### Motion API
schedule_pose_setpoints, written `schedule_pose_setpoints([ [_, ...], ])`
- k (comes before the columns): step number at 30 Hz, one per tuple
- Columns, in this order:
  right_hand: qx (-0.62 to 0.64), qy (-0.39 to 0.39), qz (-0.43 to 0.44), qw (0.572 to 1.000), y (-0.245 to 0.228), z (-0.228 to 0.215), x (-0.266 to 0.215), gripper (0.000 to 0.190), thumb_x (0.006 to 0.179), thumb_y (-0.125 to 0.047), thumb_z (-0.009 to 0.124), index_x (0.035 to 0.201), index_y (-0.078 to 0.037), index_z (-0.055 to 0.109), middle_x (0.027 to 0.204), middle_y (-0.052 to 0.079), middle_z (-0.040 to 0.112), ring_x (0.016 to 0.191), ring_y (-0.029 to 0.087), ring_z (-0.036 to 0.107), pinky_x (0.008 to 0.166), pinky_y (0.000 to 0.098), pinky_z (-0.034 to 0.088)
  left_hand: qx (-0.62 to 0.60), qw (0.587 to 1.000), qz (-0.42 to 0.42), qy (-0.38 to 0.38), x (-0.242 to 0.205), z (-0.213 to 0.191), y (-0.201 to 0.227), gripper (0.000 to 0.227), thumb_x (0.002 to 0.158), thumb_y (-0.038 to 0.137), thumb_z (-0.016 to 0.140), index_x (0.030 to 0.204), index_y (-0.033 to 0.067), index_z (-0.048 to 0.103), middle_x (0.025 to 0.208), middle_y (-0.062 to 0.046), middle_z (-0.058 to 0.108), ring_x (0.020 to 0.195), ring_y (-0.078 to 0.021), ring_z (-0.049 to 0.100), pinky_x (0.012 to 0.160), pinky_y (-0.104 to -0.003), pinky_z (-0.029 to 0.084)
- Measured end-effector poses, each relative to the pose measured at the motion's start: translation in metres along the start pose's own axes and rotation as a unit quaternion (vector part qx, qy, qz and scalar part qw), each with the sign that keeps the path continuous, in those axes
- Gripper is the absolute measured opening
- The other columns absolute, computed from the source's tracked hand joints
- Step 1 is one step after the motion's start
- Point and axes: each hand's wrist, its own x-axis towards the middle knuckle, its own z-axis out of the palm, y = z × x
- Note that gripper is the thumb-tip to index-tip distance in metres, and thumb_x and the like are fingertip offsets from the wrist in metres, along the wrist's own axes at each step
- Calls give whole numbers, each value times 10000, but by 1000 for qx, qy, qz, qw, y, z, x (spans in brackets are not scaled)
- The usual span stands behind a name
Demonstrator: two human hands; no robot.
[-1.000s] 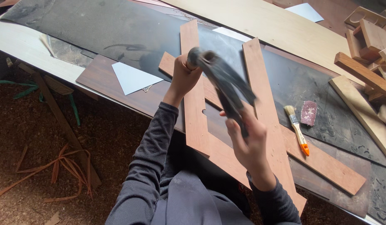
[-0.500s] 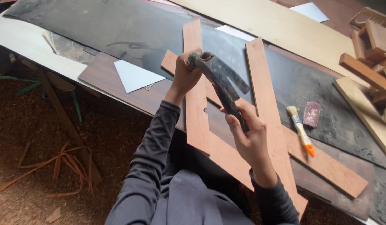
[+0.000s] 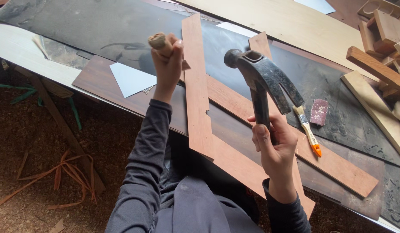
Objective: The person brushes a wooden cross-shaped piece with a paintbrush, then uses a hammer to tap a chisel against the wood. The person then arranges multiple wooden pieces on the workbench.
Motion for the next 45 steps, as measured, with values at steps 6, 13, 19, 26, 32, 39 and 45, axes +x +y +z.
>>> schedule_pose_setpoints([
  [6,4,8,5,1000,6,-1,2,277,1084,-239,596,1158,25,642,683,-60,498,557,4,426,507,177,308,7,998,41,-40,16,12,14,215,1012,109,622,809,104,549,652,48,547,549,-25,538,494,-193,400],
  [13,-9,13,7,1000,15,-5,-1,283,1071,-235,608,1173,26,650,674,-60,508,554,5,435,496,174,302,34,995,-9,-88,-1,44,21,256,1019,113,616,772,79,556,594,62,506,512,-10,492,482,-191,396],
  [19,-14,18,10,1000,21,-10,-3,275,1069,-227,607,1172,24,653,666,-61,511,544,2,440,483,173,302,108,991,0,-79,-9,58,16,334,1016,121,632,709,64,515,605,51,473,580,-23,438,541,-234,364],
  [26,-14,20,10,1000,23,-11,-2,266,1067,-227,611,1160,19,657,659,-63,512,543,1,448,483,171,310,115,990,9,-79,-10,58,11,353,1013,117,634,696,51,492,609,42,460,587,-28,424,544,-246,353],
  [32,-10,22,19,1000,23,-10,-2,258,1064,-222,619,1160,15,653,670,-64,513,554,0,448,490,168,312,139,985,33,-92,-8,63,6,399,1005,104,642,645,56,476,582,35,472,557,-31,434,519,-249,338],
  [39,-2,13,25,1000,21,-7,-1,254,1063,-217,618,1166,14,647,680,-63,512,560,1,444,492,168,312,144,985,33,-90,-10,62,4,394,996,99,650,644,56,476,581,29,478,561,-28,441,518,-243,348],
  [45,-6,-7,6,1000,13,1,8,293,1062,-251,616,1161,22,645,682,-56,511,546,6,449,488,166,335,119,989,26,-89,-10,62,-1,408,1001,103,655,637,63,474,572,33,465,544,-23,417,510,-239,322],
])
